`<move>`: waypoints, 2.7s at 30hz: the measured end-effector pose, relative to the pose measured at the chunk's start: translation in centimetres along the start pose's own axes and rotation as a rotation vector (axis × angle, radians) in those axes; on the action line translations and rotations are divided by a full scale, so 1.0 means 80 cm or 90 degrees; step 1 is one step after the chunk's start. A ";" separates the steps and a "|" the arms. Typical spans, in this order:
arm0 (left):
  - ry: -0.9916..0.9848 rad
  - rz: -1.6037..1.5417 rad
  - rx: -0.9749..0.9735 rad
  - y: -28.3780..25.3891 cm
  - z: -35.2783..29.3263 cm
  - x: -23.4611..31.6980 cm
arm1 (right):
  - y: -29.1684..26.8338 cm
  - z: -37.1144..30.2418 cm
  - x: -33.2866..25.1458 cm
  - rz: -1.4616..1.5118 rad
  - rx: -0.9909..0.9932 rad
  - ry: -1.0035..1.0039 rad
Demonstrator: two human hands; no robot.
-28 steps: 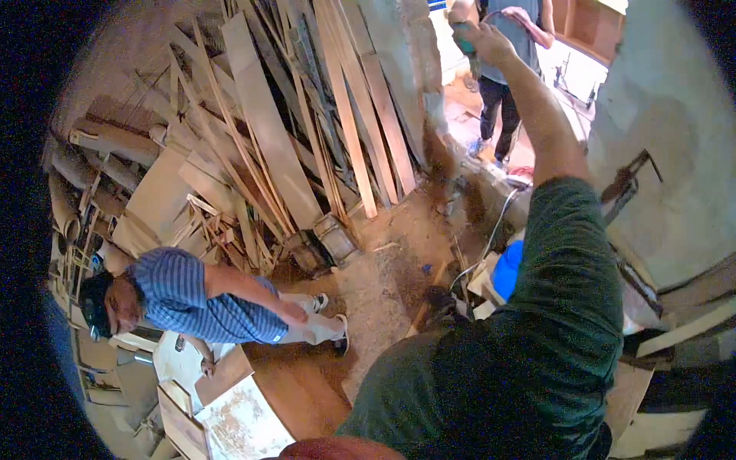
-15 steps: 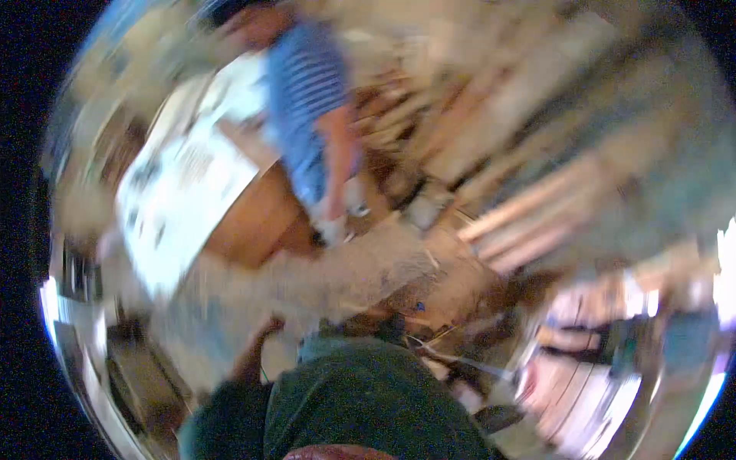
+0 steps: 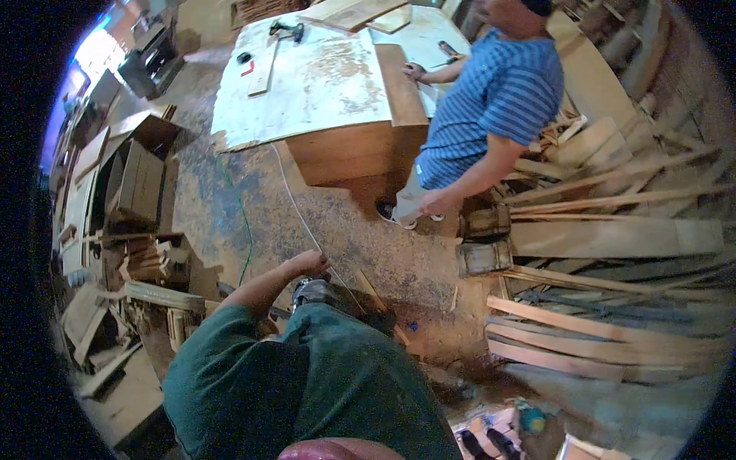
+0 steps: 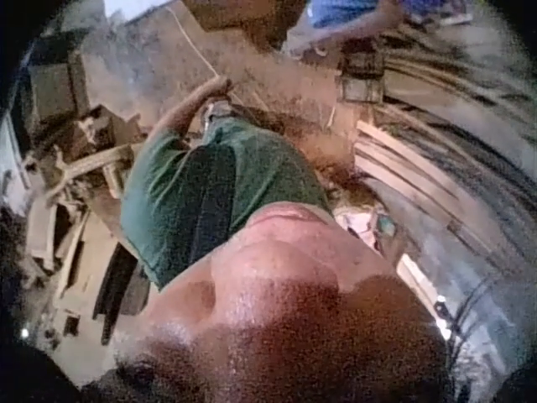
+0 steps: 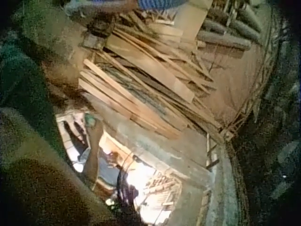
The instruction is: Assembling wooden panels and components using a power drill and nail gun in a workshop environment.
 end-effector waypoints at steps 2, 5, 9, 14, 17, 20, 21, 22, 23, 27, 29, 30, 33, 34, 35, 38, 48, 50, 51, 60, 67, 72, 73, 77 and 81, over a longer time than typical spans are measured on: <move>-0.080 -0.084 0.027 -0.014 -0.025 -0.018 | 0.000 0.014 -0.053 -0.047 0.044 -0.026; -0.096 -0.135 0.089 0.013 -0.083 -0.089 | -0.029 0.055 -0.161 -0.151 0.072 -0.123; -0.230 -0.176 0.109 0.016 -0.182 -0.186 | -0.063 0.096 -0.362 -0.019 0.134 -0.298; -0.373 -0.226 0.195 -0.028 -0.323 -0.309 | -0.096 0.141 -0.610 0.134 0.148 -0.323; -0.500 -0.340 0.375 -0.081 -0.416 -0.349 | -0.116 0.143 -0.777 0.194 0.025 -0.420; -0.505 -0.298 0.525 -0.144 -0.495 -0.376 | -0.139 0.125 -0.943 0.160 0.023 -0.608; -0.515 -0.317 0.612 -0.187 -0.516 -0.371 | -0.140 0.122 -0.993 0.184 -0.018 -0.632; -0.441 -0.387 0.753 -0.240 -0.530 -0.362 | -0.138 0.125 -1.040 0.170 -0.022 -0.681; -0.414 -0.372 0.818 -0.278 -0.545 -0.378 | -0.140 0.129 -1.082 0.161 -0.022 -0.723; -0.214 -0.196 0.837 -0.486 -0.580 -0.349 | -0.125 0.097 -1.271 0.109 -0.152 -0.778; -0.098 -0.064 0.808 -0.559 -0.574 -0.365 | -0.106 0.084 -1.356 0.065 -0.218 -0.823; -0.047 0.018 0.754 -0.605 -0.563 -0.364 | -0.093 0.082 -1.396 0.048 -0.244 -0.848; 0.032 0.100 0.584 -0.701 -0.526 -0.415 | -0.057 0.084 -1.507 0.048 -0.327 -0.928; 0.015 0.107 0.553 -0.725 -0.520 -0.430 | -0.055 0.073 -1.537 0.039 -0.365 -0.920; -0.001 0.112 0.522 -0.748 -0.515 -0.448 | -0.063 0.067 -1.574 0.053 -0.363 -0.915; 0.003 0.018 0.509 -0.803 -0.505 -0.532 | -0.078 0.058 -1.671 0.052 -0.353 -0.947; 0.091 0.099 0.667 -1.043 -0.478 -0.791 | -0.167 0.059 -1.992 0.155 -0.147 -0.993; 0.114 0.120 0.627 -1.093 -0.470 -0.847 | -0.161 0.072 -2.046 0.153 -0.098 -0.966; 0.148 0.067 0.591 -1.111 -0.465 -0.880 | -0.161 0.077 -2.078 0.138 -0.059 -0.968; 0.237 -0.068 0.454 -1.275 -0.415 -1.097 | -0.163 0.169 -2.248 0.383 -0.118 -0.911; 0.428 -0.016 0.254 -1.381 -0.211 -1.112 | -0.082 0.349 -2.254 0.488 -0.339 -0.683; 0.597 -0.008 0.114 -1.414 -0.006 -1.070 | -0.101 0.472 -2.213 0.538 -0.123 -0.532; 0.638 -0.010 0.079 -1.418 0.037 -1.053 | -0.120 0.495 -2.197 0.638 -0.091 -0.519; 0.698 0.119 0.006 -1.441 0.170 -0.996 | -0.151 0.567 -2.159 0.508 0.044 -0.252; 0.662 0.002 0.021 -1.493 0.280 -1.011 | -0.155 0.617 -2.125 0.284 0.121 -0.065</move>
Point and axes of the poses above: each hand's wrist, its own z-axis towards the middle knuckle, its own y-axis out of the palm, x = y × z, the point moved 2 cm from there along z, towards the middle knuckle, and after that the axes turned 4 degrees about -z, right-handed, at the moved point
